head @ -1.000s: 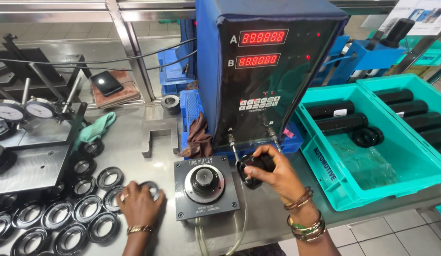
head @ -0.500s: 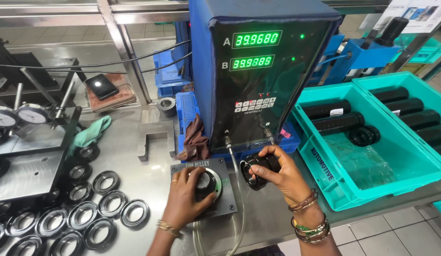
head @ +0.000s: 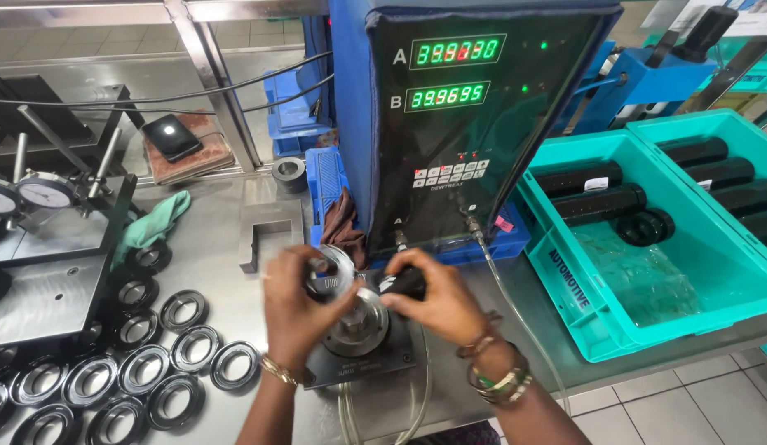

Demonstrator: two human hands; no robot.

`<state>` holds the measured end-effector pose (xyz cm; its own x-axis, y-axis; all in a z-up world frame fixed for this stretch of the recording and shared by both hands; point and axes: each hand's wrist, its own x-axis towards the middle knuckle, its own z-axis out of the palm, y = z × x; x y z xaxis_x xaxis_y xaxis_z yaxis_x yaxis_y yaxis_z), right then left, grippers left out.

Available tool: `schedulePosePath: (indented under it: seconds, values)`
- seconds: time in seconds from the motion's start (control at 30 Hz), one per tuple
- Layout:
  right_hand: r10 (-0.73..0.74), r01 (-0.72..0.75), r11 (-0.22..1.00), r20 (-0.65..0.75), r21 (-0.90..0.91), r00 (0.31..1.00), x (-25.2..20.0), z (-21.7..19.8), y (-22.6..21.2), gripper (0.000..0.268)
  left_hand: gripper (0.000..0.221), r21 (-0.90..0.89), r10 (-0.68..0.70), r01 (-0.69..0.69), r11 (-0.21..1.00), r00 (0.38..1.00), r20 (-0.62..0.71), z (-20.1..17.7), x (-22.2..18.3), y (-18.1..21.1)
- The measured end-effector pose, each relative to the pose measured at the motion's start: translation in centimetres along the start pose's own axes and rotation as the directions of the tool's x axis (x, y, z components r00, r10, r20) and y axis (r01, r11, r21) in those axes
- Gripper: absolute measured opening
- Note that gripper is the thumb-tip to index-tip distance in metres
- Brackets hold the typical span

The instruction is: The recorder is measuring the thickness or diameter of circular metal components using a digital measurement gauge and sorting them.

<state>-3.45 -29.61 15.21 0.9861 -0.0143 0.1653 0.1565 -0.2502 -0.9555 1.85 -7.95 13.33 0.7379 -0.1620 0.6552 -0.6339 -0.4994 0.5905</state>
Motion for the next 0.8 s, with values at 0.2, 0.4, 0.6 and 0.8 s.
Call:
schedulePosePath:
  seconds: [0.2, 0.4, 0.6, 0.8]
  values:
    - [-0.27, 0.376, 0.722, 0.263, -0.581, 0.926, 0.5, 5.4, -1.4, 0.034, 0.054, 0.288, -0.204, 0.284, 0.915, 0.939, -0.278, 1.4, -1.3, -13.8]
    - [-0.432, 0.587, 0.334, 0.433, -0.738, 0.791, -1.1, 7.7, -2.0, 0.029, 0.059, 0.464, -0.39, 0.368, 0.806, 0.919, -0.052, 3.9, -4.7, -19.2]
    - [-0.425, 0.552, 0.544, 0.36, -0.632, 0.831, -0.5, 6.8, -0.9, 0.031, 0.039, 0.657, -0.376, 0.259, 0.708, 0.926, 0.04, 7.3, -3.8, -20.6]
    - [0.062, -0.054, 0.973, 0.027, -0.226, 0.998, -0.1, 2.8, -0.6, 0.033, 0.035, 0.814, -0.374, 0.201, 0.545, 0.927, 0.021, 7.6, -3.6, -20.6]
